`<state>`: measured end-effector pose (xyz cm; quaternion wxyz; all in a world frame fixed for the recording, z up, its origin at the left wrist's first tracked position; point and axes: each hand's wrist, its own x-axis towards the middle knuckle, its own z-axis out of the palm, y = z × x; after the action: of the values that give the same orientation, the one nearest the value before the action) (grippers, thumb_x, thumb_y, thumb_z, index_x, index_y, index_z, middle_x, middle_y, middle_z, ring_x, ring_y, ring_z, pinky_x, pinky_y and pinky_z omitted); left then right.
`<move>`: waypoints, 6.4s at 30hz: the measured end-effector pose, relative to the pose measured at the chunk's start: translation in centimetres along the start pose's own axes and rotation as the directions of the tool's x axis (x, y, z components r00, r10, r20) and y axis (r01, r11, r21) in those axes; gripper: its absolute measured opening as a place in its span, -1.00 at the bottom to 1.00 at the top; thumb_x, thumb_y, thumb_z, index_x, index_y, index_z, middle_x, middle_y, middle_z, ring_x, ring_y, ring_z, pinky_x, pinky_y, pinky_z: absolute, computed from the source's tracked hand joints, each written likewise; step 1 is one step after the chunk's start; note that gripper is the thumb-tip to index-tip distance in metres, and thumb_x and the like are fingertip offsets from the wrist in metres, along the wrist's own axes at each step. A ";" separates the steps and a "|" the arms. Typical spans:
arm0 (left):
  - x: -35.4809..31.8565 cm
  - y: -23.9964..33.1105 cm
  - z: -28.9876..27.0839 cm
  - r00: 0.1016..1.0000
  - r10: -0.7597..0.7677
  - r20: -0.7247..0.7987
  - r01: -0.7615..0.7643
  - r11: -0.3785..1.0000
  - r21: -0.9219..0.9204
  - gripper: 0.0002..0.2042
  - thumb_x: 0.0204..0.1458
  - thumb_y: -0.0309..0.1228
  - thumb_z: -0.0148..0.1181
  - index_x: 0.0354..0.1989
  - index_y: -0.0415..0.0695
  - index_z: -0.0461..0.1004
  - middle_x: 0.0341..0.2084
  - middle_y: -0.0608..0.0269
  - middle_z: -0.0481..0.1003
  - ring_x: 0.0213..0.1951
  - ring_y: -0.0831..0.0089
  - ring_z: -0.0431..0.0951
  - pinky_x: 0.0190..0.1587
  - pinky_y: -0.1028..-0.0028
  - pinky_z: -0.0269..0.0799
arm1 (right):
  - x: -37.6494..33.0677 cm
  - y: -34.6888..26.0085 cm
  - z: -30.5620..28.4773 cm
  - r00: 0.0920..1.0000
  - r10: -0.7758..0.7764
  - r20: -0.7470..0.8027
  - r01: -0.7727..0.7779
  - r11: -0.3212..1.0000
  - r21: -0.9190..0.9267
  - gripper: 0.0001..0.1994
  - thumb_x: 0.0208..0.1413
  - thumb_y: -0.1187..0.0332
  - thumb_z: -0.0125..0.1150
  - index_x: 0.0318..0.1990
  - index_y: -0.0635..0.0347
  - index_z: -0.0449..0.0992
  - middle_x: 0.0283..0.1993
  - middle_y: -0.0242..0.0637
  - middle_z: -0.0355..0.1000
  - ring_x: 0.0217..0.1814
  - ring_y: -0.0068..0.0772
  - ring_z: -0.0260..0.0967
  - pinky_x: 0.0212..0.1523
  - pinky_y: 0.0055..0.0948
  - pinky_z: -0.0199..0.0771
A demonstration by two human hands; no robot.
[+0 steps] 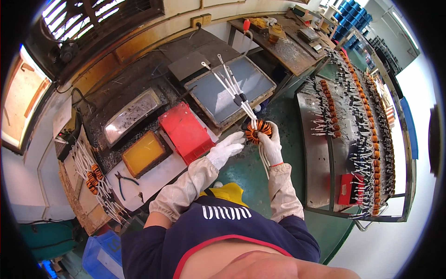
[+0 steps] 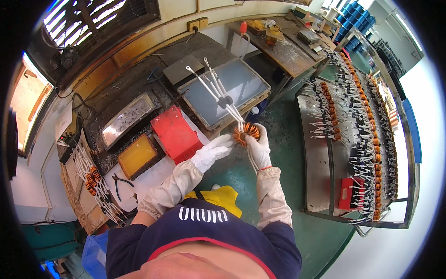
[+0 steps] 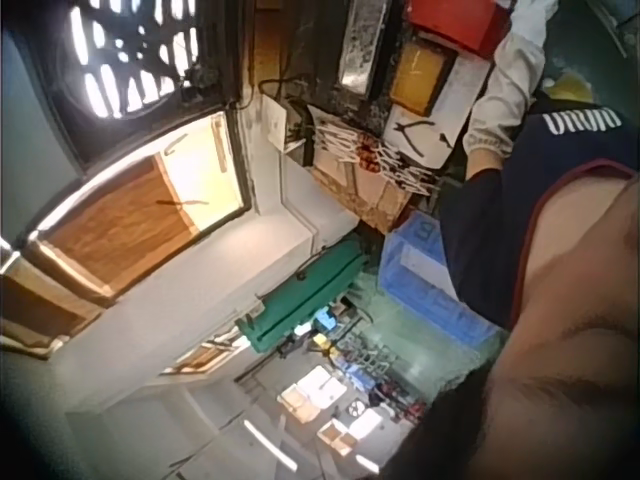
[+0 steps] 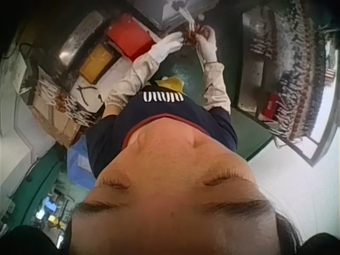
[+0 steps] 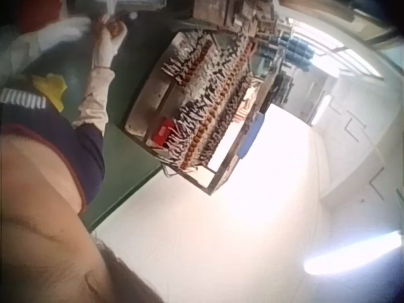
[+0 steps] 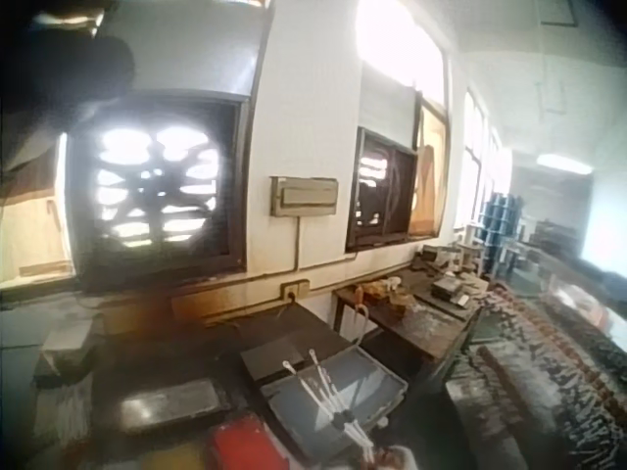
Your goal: The person repeatedly picks up copper-wound wire assemblies from a workbench, dips the wire ends into a hot soldering bath, and places the finished units onto a metal drying rack. The process involves handling the components with gloved hands and using a red block to assist in positioning.
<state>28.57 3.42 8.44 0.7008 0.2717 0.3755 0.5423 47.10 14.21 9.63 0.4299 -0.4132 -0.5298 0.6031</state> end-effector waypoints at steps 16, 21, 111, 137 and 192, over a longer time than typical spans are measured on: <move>3.6 1.7 4.1 0.626 0.769 0.129 -0.107 -0.079 0.991 -0.47 -0.05 -0.47 0.32 0.18 -0.16 0.40 0.10 0.03 0.45 0.14 0.10 0.45 0.23 0.16 0.36 | -2.7 1.3 -4.9 0.974 -0.225 -0.041 0.147 0.753 -0.642 -0.49 0.05 0.38 0.38 0.19 0.15 0.42 0.02 -0.17 0.54 0.04 -0.32 0.54 0.09 -0.39 0.52; 8.2 2.6 3.0 0.544 0.622 0.564 -0.119 -0.608 0.785 -0.53 -0.16 -0.39 0.21 0.04 -0.16 0.48 0.00 0.07 0.47 0.11 0.13 0.46 0.24 0.19 0.36 | -2.7 0.4 -4.8 0.976 -0.217 0.009 0.171 0.743 -0.647 -0.49 0.05 0.37 0.40 0.19 0.15 0.43 0.03 -0.16 0.55 0.04 -0.31 0.56 0.08 -0.39 0.53; 67.8 -45.1 43.2 0.978 -0.103 0.179 -0.150 0.235 0.960 -0.55 -0.16 -0.30 0.43 -0.05 -0.14 0.53 -0.13 -0.08 0.58 -0.01 -0.05 0.57 0.07 0.15 0.49 | -27.2 12.6 -40.8 0.028 0.894 -0.448 -0.948 0.166 0.272 -0.38 0.09 -0.04 0.17 0.18 0.22 0.50 0.16 0.06 0.50 0.28 -0.01 0.42 0.28 -0.27 0.34; 76.9 -57.1 48.1 0.988 0.020 0.151 -0.152 0.085 0.985 -0.44 -0.03 -0.21 0.39 0.15 -0.11 0.41 -0.01 0.01 0.51 0.04 0.03 0.53 0.07 0.14 0.48 | -26.5 16.6 -48.3 -0.137 0.860 -0.492 -0.816 0.184 0.548 -0.44 0.17 0.13 0.17 0.22 0.34 0.42 0.09 0.05 0.53 0.11 -0.17 0.52 0.14 -0.33 0.45; 5.0 -16.8 -16.0 0.702 -0.451 -0.551 0.620 0.007 0.784 -0.55 0.13 -0.06 0.13 0.01 -0.16 0.60 -0.05 -0.06 0.61 0.08 0.11 0.59 0.11 0.25 0.45 | -7.0 18.5 -25.7 0.747 0.472 -0.467 -0.663 0.487 -0.568 -0.53 0.11 0.15 0.12 0.15 0.15 0.49 0.11 0.03 0.51 0.23 0.04 0.42 0.23 -0.15 0.39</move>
<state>25.41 3.38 -15.11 0.5123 0.4268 0.7402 -0.0866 72.15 13.58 -10.95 0.0746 -0.7683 -0.4911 0.4037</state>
